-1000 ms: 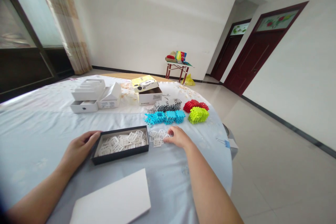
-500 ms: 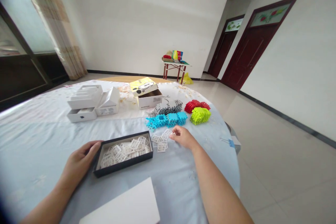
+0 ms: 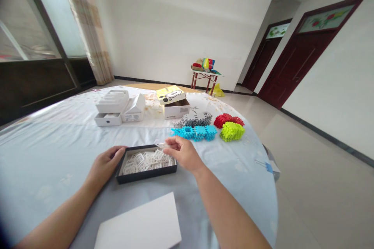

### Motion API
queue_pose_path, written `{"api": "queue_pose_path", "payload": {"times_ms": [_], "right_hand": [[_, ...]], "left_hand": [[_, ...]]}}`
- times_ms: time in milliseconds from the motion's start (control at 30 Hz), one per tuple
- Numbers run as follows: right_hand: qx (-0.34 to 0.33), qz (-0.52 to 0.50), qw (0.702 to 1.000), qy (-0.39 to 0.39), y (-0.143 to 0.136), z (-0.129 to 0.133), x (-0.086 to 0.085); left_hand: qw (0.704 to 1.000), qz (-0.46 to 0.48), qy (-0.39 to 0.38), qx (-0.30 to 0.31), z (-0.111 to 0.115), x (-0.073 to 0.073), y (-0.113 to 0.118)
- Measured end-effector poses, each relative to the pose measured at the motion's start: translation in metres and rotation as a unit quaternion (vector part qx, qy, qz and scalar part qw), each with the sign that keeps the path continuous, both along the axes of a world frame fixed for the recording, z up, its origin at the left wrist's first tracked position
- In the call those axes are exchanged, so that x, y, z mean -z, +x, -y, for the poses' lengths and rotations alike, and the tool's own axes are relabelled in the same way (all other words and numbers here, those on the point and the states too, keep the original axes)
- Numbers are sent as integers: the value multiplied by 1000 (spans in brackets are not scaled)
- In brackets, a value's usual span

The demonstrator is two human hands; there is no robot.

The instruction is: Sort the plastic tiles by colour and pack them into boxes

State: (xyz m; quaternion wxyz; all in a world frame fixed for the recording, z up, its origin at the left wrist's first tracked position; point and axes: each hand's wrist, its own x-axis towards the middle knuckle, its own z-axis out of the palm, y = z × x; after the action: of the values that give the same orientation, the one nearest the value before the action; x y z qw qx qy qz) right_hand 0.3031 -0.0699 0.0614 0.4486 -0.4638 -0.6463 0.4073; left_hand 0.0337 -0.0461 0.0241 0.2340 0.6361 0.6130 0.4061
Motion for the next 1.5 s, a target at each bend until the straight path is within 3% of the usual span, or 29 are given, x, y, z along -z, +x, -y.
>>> {"api": "queue_pose_path", "payload": {"times_ms": [100, 233, 333, 400, 567, 767, 933, 1067, 1233, 1333, 1500], "right_hand": [[-39, 19, 999, -1, -3, 3, -4], [54, 80, 995, 39, 23, -6, 1], [120, 188, 972, 76, 46, -17, 13], [127, 260, 954, 83, 55, -22, 21], [75, 364, 923, 100, 50, -20, 30], [44, 402, 907, 114, 40, -20, 37], [66, 352, 927, 107, 45, -26, 43], [75, 286, 954, 49, 60, -30, 38], [-26, 224, 973, -41, 80, -28, 30], [-85, 248, 962, -74, 81, -23, 27], [-76, 385, 918, -53, 68, -15, 17]], "left_hand": [[1000, 2, -3, 0, 1, -3, 1], [1000, -6, -4, 5, 0, -2, 1], [1000, -11, 0, 5, -2, 0, 0], [1000, -13, 3, 5, -3, 1, -1], [1000, -23, 12, 3, -4, 1, -2], [999, -32, 3, -3, -5, 2, -3], [1000, -31, 0, -3, -5, 3, -3], [999, -38, -7, -1, -5, 4, -4], [999, -46, -11, 0, -6, 5, -4], [999, -46, 0, 5, -6, 4, -4], [999, -45, 6, 4, -7, 4, -4]]}}
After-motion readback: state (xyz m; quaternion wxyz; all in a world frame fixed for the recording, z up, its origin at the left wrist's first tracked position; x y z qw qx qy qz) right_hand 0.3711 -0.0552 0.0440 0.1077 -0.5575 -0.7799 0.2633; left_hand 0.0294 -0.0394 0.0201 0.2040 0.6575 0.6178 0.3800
